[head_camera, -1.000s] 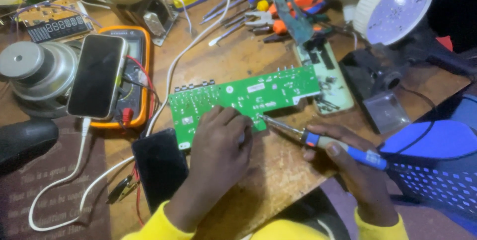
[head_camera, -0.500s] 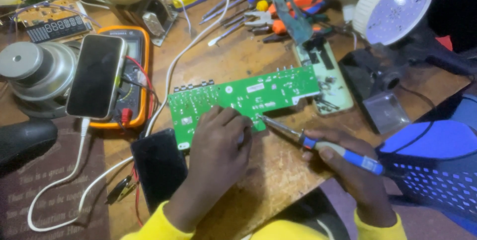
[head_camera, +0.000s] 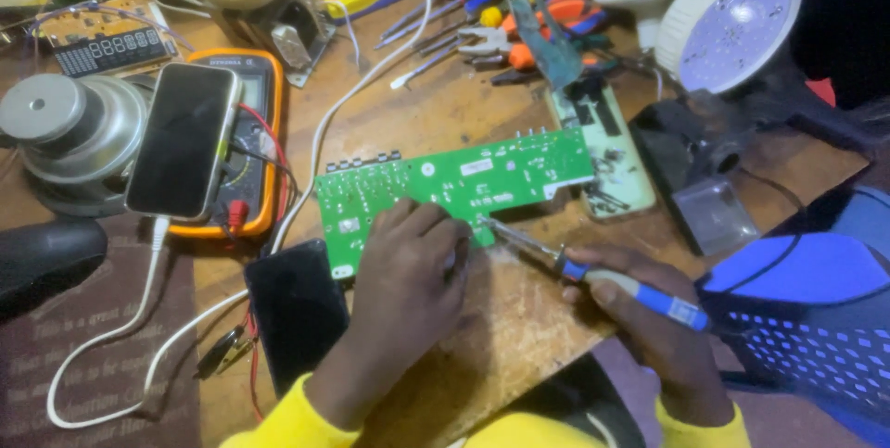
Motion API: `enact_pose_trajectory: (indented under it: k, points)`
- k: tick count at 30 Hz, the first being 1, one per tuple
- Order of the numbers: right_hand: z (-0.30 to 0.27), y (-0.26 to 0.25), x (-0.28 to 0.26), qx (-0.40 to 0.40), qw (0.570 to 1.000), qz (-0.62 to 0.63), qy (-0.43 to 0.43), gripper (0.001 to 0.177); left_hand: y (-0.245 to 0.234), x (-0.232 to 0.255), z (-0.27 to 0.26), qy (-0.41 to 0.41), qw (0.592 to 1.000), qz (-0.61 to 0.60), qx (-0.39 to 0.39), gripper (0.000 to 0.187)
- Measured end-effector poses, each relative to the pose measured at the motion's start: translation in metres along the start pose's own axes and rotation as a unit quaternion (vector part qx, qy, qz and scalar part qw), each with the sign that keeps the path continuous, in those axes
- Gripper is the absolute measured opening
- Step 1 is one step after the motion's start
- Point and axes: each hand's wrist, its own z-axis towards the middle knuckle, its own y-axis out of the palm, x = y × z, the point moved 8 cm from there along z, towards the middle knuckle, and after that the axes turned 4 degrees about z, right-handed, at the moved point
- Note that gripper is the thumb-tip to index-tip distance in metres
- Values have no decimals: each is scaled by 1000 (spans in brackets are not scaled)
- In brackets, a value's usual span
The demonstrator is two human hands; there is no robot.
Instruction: Soldering electronic components onto a printed circuit board while using a smartphone for reference.
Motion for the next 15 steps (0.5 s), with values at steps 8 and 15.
enact_pose_trajectory:
  k: [8, 15]
  points:
    - [-2, -2, 8, -9, 1000, -24, -15, 42, -15, -18, 3, -49, 999, -15, 8, 10]
    - [-8, 1, 3, -45, 988, -97, -115, 33, -14, -21, 2, -74, 997, -30, 13, 10]
